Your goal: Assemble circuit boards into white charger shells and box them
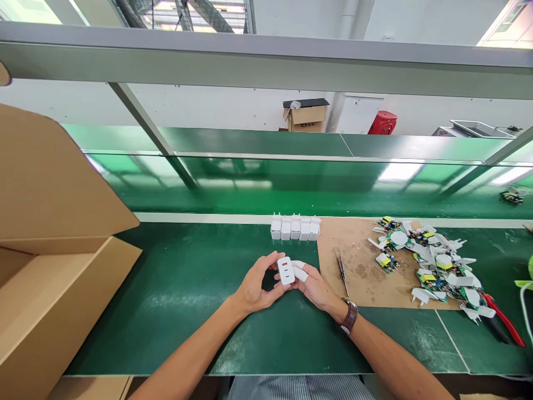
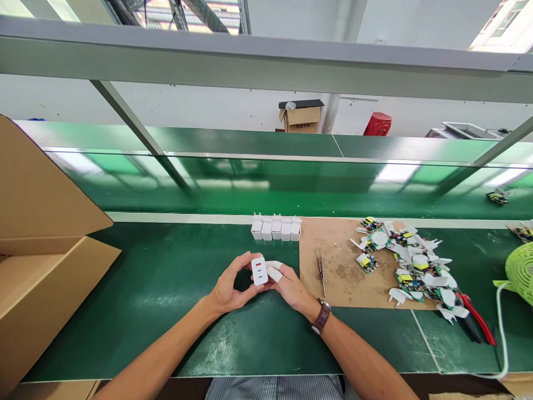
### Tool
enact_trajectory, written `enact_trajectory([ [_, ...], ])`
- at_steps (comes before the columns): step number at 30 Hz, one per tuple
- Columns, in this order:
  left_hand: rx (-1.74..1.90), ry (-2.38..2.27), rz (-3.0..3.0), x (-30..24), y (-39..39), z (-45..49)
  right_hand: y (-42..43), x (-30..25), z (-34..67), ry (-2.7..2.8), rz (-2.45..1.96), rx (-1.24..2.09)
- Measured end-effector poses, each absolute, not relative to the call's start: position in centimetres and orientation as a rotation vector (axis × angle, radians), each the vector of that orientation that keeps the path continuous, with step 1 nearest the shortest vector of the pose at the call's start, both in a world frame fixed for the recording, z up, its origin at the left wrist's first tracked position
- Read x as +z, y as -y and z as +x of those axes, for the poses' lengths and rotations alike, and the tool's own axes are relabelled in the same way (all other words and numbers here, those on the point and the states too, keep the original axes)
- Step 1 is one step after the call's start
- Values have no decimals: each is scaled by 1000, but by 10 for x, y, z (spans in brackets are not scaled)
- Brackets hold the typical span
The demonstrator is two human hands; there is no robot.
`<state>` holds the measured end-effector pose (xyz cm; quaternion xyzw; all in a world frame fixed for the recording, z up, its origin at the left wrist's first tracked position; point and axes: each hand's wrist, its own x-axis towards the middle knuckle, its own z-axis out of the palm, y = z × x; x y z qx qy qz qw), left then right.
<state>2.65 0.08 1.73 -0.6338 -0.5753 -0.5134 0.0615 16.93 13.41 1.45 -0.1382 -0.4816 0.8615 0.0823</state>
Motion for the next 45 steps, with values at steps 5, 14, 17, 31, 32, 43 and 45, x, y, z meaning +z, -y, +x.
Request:
enact_trajectory([
  [5, -1549, 1737, -1901, 14, -1, 26, -134, 14, 170, 1454, -406, 2563],
  [14, -1534, 1724, -1905, 17, -1, 27, -134, 18, 170, 1444, -436, 2587],
  [17, -1535, 1728, -1910, 17, -1, 27, -134, 22, 170, 1437, -429, 2595],
  [31, -1536, 1740, -1979, 18, 1, 27, -134, 26, 170, 1454, -437, 2574],
  [32, -1531, 1743, -1980, 18, 1, 27, -134, 26, 170, 1454, -441, 2570],
  [43, -1428, 1895, -2001, 18, -3, 27, -135, 14, 172, 1569, -448, 2456],
  [45, -1365, 1844, -1965, 16, -6, 28, -133, 15, 172, 1628, -423, 2420],
])
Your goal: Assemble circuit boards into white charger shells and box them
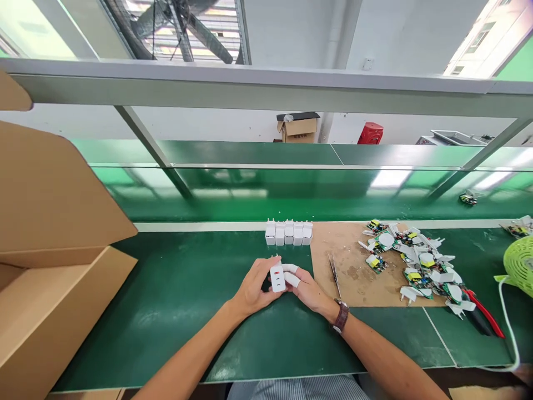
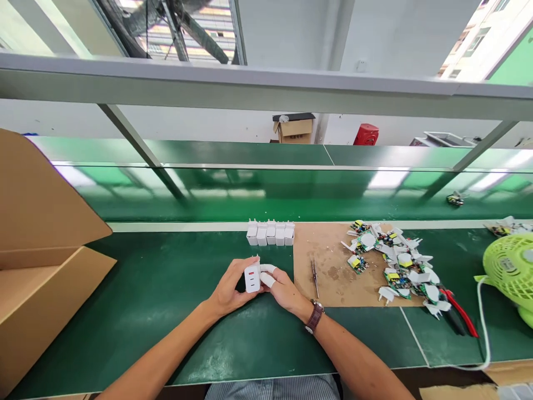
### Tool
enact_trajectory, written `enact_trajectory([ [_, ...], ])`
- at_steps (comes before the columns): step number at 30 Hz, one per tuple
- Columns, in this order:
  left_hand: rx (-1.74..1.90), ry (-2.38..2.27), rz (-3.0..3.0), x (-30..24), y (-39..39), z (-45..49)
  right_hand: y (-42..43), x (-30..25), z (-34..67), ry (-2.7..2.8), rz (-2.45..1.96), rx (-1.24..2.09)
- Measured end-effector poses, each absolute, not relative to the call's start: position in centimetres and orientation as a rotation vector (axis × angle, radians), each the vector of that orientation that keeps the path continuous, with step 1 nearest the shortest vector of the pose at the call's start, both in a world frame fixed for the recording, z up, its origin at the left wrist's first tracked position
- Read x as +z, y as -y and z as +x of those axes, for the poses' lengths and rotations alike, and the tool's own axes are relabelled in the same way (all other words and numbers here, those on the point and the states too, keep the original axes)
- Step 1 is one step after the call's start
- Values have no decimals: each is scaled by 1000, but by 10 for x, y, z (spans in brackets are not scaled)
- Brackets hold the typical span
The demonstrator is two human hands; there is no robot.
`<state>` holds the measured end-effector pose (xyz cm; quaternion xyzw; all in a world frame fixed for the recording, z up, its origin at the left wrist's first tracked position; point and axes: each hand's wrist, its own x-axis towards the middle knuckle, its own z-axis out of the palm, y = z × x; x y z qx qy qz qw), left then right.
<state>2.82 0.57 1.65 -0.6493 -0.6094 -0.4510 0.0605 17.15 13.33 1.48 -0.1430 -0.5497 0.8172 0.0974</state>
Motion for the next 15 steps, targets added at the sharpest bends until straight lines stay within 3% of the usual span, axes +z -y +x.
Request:
enact_trajectory([
  [5, -1123, 1666, -1833, 16, -3, 25, -137, 27, 182, 2038, -345, 2085],
  [11, -1023, 1757, -2039, 14, 7, 17, -190, 53, 233, 2684, -203, 842],
  [15, -1057, 1854, -2130, 12, 4, 19, -221, 55, 278, 2873, -229, 249],
])
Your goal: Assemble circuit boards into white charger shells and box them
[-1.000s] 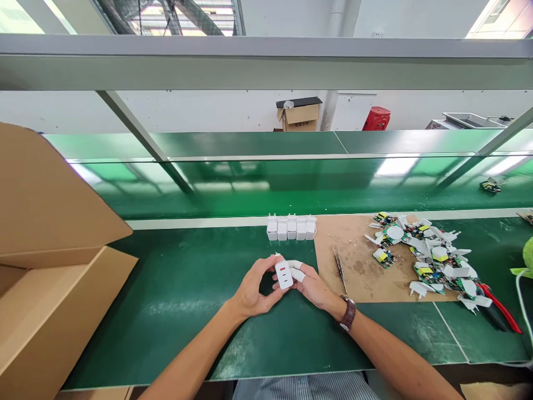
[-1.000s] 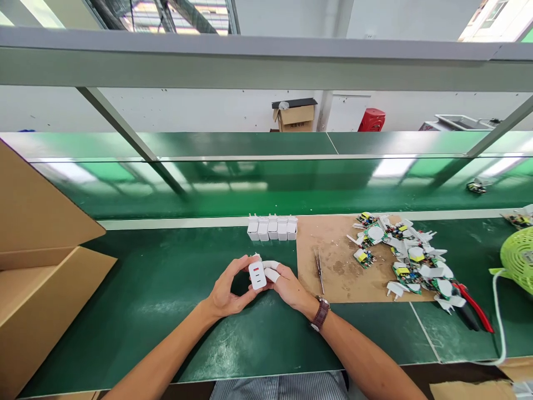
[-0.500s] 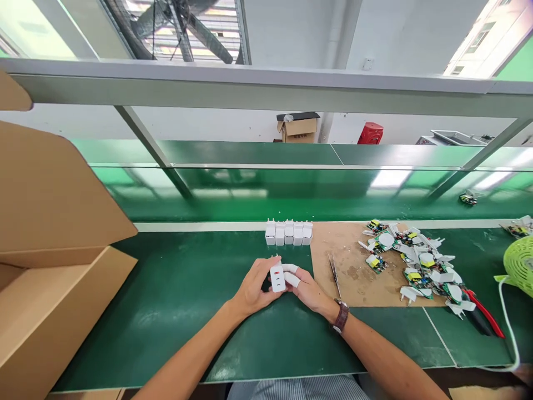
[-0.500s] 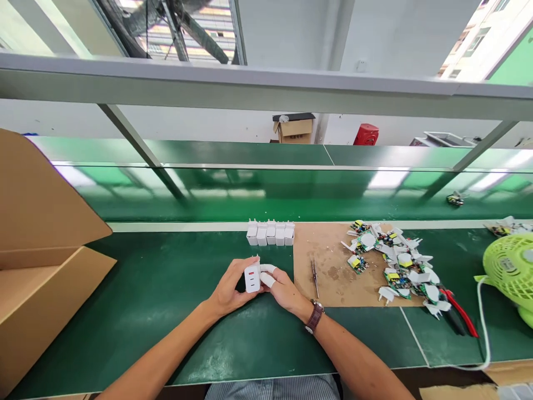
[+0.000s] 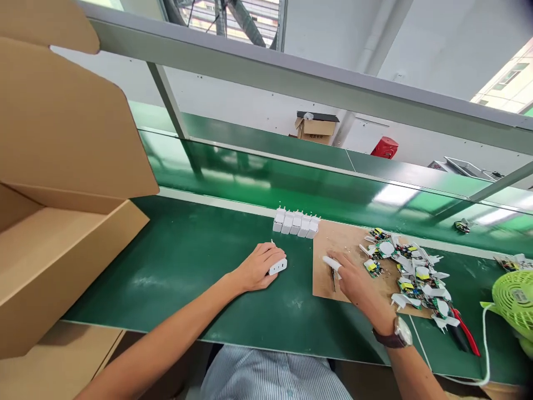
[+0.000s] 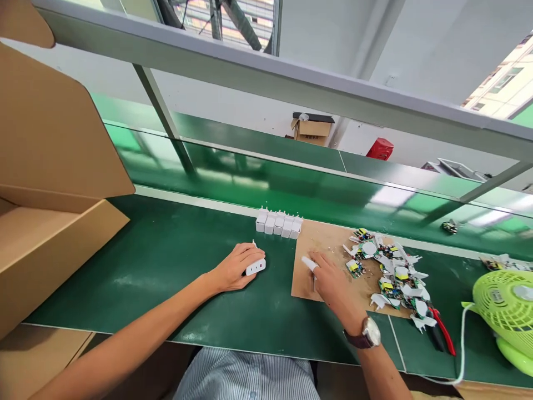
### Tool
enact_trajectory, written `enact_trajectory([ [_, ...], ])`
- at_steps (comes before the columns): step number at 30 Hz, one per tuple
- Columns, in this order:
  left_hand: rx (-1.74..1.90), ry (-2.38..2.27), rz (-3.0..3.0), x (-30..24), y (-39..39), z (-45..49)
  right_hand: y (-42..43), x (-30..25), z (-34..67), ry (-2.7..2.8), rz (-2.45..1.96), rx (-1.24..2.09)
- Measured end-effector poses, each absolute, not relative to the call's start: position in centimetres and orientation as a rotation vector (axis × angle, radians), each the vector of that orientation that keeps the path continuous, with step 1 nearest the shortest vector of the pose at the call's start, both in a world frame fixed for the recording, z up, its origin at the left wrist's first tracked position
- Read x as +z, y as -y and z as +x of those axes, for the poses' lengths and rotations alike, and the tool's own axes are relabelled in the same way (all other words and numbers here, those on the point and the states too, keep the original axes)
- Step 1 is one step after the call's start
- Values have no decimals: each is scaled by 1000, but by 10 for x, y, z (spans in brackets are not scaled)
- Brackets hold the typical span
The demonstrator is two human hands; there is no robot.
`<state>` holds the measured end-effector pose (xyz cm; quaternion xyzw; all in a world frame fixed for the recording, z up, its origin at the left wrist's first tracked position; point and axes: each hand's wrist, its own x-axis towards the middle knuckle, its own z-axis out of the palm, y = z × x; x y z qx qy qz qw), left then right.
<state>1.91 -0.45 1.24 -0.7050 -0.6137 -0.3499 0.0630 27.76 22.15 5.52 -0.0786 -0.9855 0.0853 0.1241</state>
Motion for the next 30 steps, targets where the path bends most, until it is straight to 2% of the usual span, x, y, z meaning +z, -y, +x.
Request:
enact_trajectory([
  [4, -1100, 1866, -2075, 14, 2, 22, -225, 44, 307, 3001, -154, 6],
  [9, -1128, 1899, -1991, 14, 2, 21, -215, 43, 304, 2997, -114, 22],
  [19, -1131, 1972, -2065, 12, 1, 20, -160, 47, 260, 2362, -410, 1140],
  [26, -982, 1973, -2137, 14, 0, 22, -156, 43, 245, 2454, -258, 1204],
  [30, -926, 1965, -2165, 15, -2, 23, -144, 44, 237, 2388, -345, 1390],
])
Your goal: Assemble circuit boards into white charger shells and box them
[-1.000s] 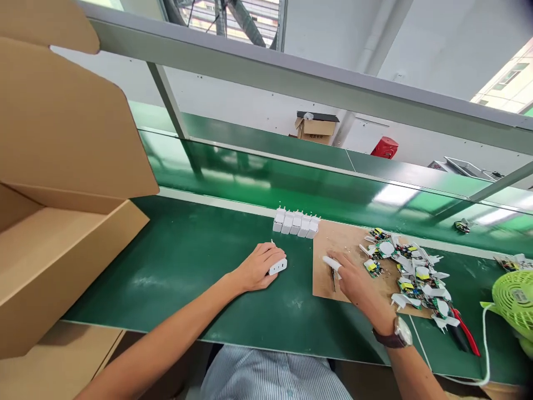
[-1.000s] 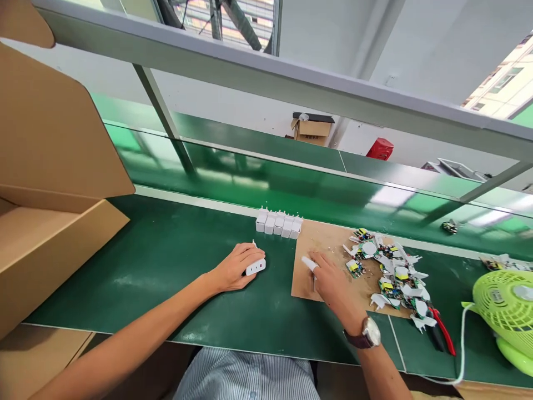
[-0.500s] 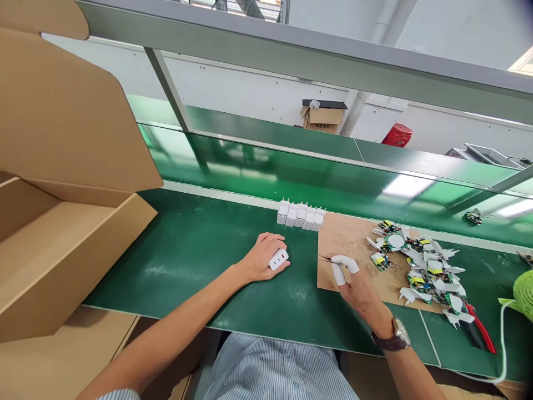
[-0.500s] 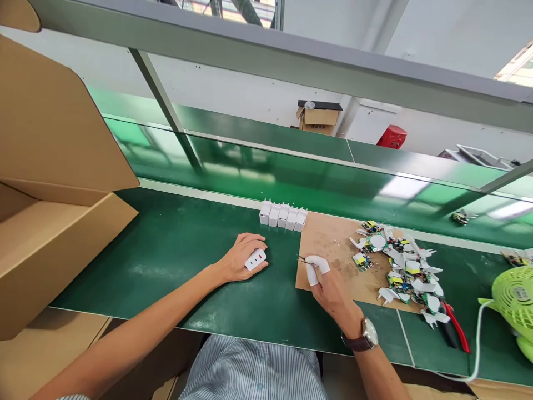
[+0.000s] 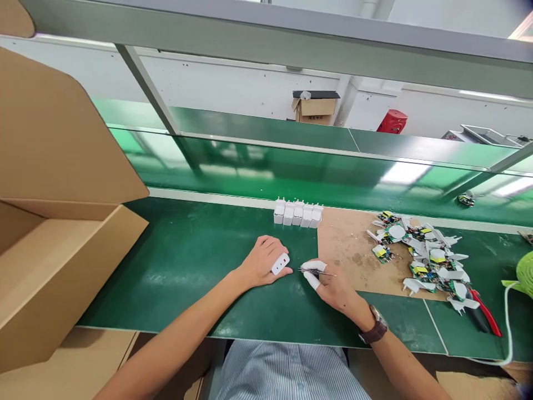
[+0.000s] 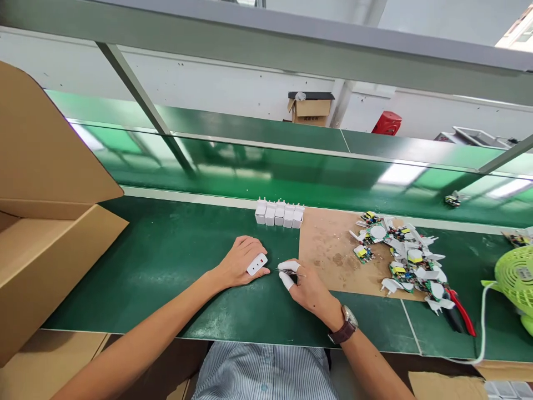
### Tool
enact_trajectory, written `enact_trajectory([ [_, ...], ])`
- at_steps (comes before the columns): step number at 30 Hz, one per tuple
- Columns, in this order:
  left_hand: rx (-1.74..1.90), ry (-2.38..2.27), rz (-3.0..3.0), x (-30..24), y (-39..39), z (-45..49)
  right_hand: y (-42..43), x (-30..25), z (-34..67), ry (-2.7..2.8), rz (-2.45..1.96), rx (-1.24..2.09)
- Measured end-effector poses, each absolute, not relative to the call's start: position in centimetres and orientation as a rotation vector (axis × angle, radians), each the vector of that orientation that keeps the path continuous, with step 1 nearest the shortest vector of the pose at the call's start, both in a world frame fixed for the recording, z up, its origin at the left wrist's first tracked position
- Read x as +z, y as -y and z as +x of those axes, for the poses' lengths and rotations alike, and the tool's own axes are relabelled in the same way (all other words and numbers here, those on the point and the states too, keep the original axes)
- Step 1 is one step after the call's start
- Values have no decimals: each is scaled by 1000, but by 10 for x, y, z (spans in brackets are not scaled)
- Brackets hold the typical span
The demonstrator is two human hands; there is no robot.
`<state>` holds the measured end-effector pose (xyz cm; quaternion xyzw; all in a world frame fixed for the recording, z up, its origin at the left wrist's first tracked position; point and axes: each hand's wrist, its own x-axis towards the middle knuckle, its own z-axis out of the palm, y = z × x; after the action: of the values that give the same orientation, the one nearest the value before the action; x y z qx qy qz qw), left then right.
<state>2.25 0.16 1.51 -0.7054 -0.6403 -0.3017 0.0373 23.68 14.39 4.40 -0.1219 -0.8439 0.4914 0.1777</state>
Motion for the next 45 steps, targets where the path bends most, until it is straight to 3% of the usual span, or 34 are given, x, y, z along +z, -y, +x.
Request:
enact_trajectory([
  [5, -930, 1949, -2170, 15, -2, 23, -120, 42, 219, 2192, -420, 1551],
  [31, -814, 1911, -2172, 16, -2, 26, -108, 41, 208, 2278, -144, 1094],
  [45, -670, 1893, -2190, 16, -3, 27, -113, 60, 207, 2444, -323, 1261],
])
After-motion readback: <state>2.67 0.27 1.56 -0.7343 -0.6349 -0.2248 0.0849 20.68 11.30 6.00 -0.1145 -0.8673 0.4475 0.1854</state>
